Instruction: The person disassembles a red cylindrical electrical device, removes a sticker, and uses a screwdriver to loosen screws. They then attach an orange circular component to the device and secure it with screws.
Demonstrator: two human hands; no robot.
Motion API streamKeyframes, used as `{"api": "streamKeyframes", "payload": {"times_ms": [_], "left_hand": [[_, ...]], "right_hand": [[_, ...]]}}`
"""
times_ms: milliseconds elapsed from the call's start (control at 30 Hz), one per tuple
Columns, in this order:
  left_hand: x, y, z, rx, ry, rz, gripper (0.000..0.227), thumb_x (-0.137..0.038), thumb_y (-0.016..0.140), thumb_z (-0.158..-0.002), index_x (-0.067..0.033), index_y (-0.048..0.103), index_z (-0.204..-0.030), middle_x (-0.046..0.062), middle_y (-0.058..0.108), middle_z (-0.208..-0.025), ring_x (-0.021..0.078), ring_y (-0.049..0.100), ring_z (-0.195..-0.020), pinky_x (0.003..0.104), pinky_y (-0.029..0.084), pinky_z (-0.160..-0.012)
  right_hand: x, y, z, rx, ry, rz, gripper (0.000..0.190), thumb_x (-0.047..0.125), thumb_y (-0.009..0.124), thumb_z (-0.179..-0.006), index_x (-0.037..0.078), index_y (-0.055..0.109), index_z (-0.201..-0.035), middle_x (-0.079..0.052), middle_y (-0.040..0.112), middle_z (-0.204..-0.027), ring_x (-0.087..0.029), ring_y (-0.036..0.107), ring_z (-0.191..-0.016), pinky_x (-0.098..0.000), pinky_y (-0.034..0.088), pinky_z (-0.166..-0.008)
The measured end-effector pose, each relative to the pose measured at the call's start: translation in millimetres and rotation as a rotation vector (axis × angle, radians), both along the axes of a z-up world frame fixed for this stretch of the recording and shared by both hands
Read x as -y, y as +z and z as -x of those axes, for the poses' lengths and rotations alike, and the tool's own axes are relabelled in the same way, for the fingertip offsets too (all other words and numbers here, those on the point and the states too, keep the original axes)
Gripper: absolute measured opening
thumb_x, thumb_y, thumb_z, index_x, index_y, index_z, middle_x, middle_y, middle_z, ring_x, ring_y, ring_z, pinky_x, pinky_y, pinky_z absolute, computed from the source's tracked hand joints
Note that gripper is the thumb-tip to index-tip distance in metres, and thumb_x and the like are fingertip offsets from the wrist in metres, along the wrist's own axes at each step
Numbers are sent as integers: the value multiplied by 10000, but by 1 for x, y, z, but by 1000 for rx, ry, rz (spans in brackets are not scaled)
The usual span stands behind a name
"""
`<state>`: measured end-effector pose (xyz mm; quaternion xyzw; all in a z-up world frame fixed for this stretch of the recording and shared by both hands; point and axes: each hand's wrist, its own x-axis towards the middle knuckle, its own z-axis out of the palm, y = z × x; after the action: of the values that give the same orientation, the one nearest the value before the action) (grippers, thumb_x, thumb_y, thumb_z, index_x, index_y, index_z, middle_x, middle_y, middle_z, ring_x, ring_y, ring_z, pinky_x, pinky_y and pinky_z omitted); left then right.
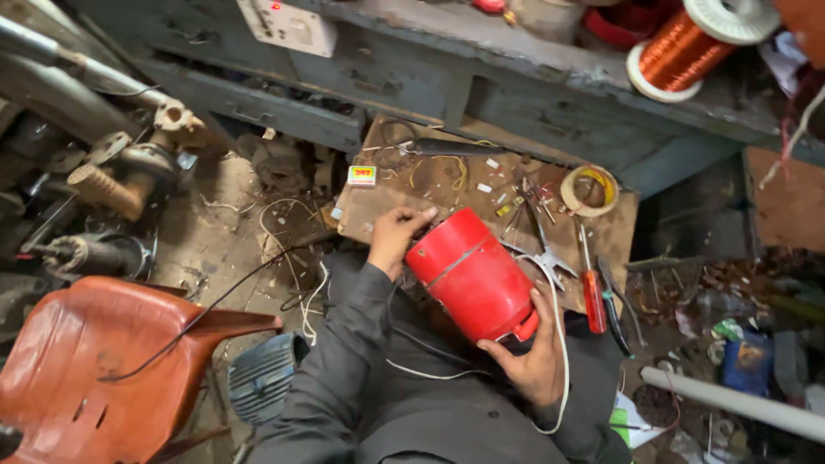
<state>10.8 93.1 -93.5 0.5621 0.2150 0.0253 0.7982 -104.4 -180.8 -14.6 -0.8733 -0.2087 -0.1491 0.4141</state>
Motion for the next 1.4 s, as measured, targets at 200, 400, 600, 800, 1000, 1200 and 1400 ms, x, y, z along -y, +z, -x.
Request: {"api": "streamKeyframes", "payload": {"times_ms": [200,400,600,800,1000,1200,1400], "left_hand": [[-2,-15,-5,-11,-16,139,215,-172,806,-891,-4,675,-859,64,706,-747,127,636,-616,286,514,-578],[-7,-4,3,52,-156,300,259,-96,592,-994,23,660,-1214,123,756,-1076,187,720,-976,316,570,-897],[-15,4,6,88,-218,320,345,-68,522,-1008,20,606,-1330,151,732,-1222,226,706,-1121,342,548,-998],[-18,-10,3,40,-192,276,351,-45,537,-1006,40,616,-1337,151,720,-1199,226,698,-1092,348,559,-970],[-19,-13,7,10,-95,165,305,-107,683,-970,46,682,-1234,120,747,-1042,180,715,-901,299,583,-821],[-13,-23,8,1,14,131,223,-196,744,-996,14,688,-1042,54,710,-900,120,656,-776,268,533,-702],[-11,-8,17,-34,61,112,242,-247,685,-986,-16,688,-1061,36,711,-918,113,664,-798,265,536,-709]], "right_hand": [[-1,-4,2,-16,-2,-11,1111,367,917,-645,10,325,-1515,-285,396,-1565,-464,438,-1441,-509,371,-1186],[1,-9,-1,-20,16,-43,1118,365,934,-643,20,330,-1519,-280,390,-1573,-462,429,-1453,-506,364,-1200],[3,-9,0,2,-20,-4,1139,420,950,-613,38,360,-1508,-269,403,-1564,-456,432,-1438,-518,360,-1189],[6,-10,5,-30,-58,25,1129,472,942,-636,47,383,-1521,-246,434,-1554,-438,456,-1425,-514,370,-1179],[10,-11,6,-13,-53,38,1131,487,935,-653,33,370,-1521,-245,417,-1559,-440,438,-1425,-514,353,-1181],[11,-14,4,-12,-53,27,1127,492,933,-652,33,380,-1519,-243,429,-1552,-442,446,-1420,-511,358,-1182],[13,-14,6,-25,-55,24,1132,494,937,-641,21,385,-1509,-256,432,-1541,-447,457,-1396,-515,362,-1159]]}}
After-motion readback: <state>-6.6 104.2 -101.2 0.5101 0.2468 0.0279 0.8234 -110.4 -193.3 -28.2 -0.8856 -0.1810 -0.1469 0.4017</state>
